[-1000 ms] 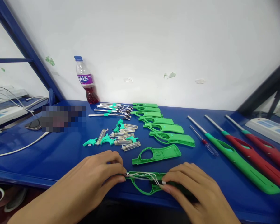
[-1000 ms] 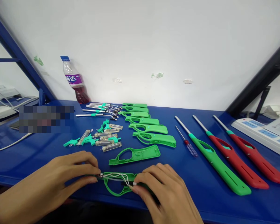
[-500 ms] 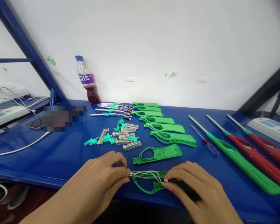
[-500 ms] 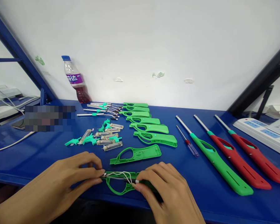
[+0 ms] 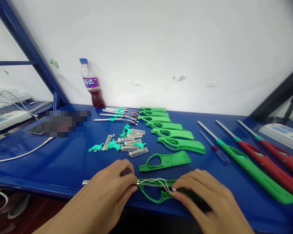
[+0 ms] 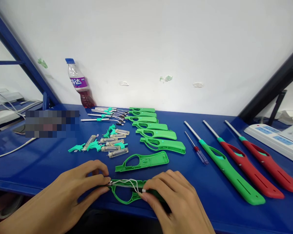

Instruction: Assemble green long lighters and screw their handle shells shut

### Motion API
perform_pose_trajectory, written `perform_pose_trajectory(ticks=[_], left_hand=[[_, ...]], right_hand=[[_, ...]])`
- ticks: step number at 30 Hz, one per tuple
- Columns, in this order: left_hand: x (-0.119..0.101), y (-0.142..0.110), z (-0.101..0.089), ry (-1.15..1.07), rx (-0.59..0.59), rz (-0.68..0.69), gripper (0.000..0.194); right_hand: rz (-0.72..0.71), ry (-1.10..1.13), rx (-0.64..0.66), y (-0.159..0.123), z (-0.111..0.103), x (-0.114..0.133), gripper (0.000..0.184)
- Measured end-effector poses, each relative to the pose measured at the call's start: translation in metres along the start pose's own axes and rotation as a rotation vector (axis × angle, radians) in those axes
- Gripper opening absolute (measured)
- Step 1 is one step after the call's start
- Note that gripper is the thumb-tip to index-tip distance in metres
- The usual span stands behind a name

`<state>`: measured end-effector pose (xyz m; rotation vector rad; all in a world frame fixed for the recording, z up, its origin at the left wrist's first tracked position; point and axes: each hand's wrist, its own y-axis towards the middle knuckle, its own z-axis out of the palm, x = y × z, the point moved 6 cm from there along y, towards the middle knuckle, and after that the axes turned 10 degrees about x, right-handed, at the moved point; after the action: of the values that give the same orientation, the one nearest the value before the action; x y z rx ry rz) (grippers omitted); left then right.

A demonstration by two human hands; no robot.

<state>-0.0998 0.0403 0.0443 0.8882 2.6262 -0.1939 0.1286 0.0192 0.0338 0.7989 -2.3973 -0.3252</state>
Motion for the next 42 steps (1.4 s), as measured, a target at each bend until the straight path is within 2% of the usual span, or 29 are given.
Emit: perform_pose_trajectory(ticks=[7, 11, 18, 25, 32, 39, 42], left_hand=[[-0.012, 0.007, 0.008, -0.017, 0.041, -0.001, 0.01], [-0.01, 0.017, 0.012, -0.02, 0.008, 0.027, 0.012], [-0.011, 0.022, 0.013, 0.091, 0.009, 0.104, 0.025], [-0.016, 0.022, 0.011, 0.14, 0.01, 0.121, 0.025], [-0.019, 0.019, 0.008, 0.284, 0.031, 0.169, 0.025], [-0.023, 0.017, 0.007, 0.398, 0.062, 0.217, 0.048], [-0.024, 0.019, 0.008, 0.426, 0.082, 0.239, 0.041]], right_hand=[[-0.034, -0.039, -0.007, 0.003, -0.002, 0.005, 0.02], [-0.032, -0.051, 0.014, 0.003, -0.002, 0.005, 0.025], [-0.033, -0.058, 0.002, 0.001, -0.002, 0.005, 0.024], [-0.027, -0.05, 0.005, 0.003, -0.002, 0.005, 0.023], [-0.019, -0.034, 0.023, 0.001, 0.001, 0.002, 0.019], [-0.002, -0.019, 0.079, -0.004, 0.005, -0.003, 0.01], [-0.008, -0.026, 0.086, -0.004, 0.004, -0.004, 0.01]])
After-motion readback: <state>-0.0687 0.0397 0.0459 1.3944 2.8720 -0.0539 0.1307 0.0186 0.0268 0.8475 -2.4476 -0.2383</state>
